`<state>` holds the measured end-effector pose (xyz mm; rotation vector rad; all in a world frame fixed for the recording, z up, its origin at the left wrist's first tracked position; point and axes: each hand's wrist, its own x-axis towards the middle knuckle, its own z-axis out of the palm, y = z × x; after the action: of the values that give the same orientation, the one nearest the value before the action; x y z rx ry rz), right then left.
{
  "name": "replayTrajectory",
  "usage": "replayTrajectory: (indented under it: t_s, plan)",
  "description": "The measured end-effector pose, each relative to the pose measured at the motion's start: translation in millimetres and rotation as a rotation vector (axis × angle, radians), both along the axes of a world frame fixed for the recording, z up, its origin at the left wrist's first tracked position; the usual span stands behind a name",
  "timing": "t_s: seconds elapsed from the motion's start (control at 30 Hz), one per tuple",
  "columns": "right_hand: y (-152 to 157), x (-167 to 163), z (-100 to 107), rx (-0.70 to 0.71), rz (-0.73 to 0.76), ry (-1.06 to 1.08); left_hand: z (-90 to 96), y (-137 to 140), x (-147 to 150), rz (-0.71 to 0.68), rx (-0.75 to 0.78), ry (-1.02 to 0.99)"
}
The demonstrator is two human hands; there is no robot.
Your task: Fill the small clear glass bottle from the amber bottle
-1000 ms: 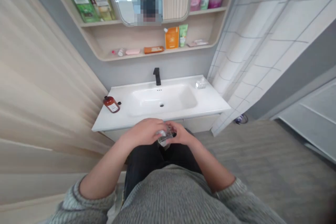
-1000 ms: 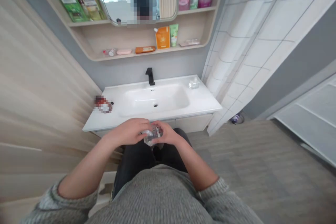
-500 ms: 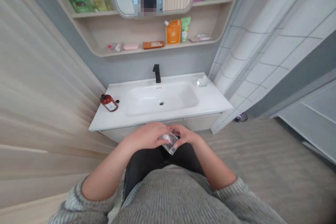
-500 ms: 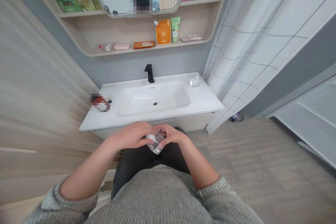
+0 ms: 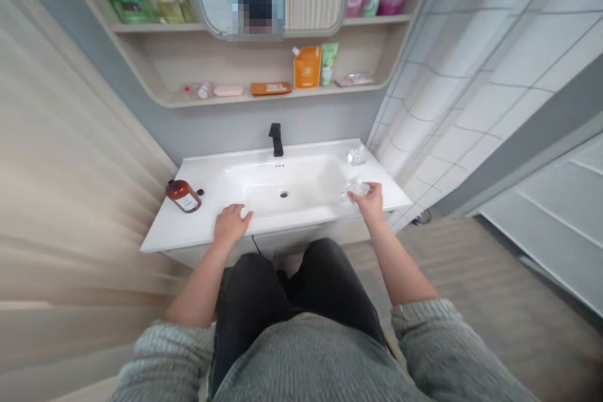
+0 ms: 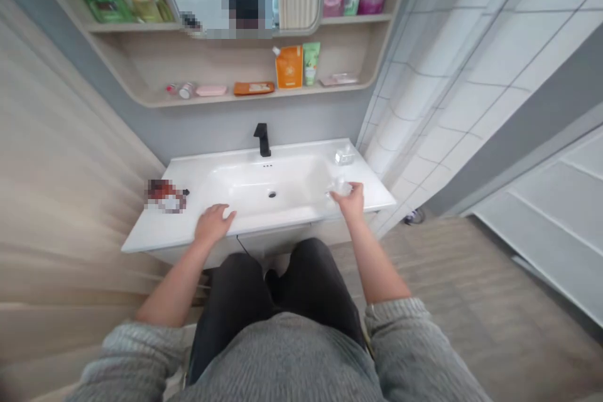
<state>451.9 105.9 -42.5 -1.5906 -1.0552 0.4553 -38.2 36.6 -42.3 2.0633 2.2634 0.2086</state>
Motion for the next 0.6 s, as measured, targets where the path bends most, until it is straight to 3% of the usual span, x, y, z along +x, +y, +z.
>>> replayTrajectory:
  t_s: [0.13, 0.37, 0.6]
  plan:
    - [37.6, 29.7, 12.1, -0.07, -0.167, -0.046, -3.1, 3.9, 1.5, -0.013, -0.025, 0.028]
    - [82.8, 31.7, 31.8, -0.084, -0.193, -0.06, 0.7, 2.4, 4.1, 0.022, -0.032, 0.039]
    - [95.0, 38.9, 42.2, -0.149, -0.247, -0.073, -0.3, 2.7, 4.6, 0.029, -0.035, 0.048]
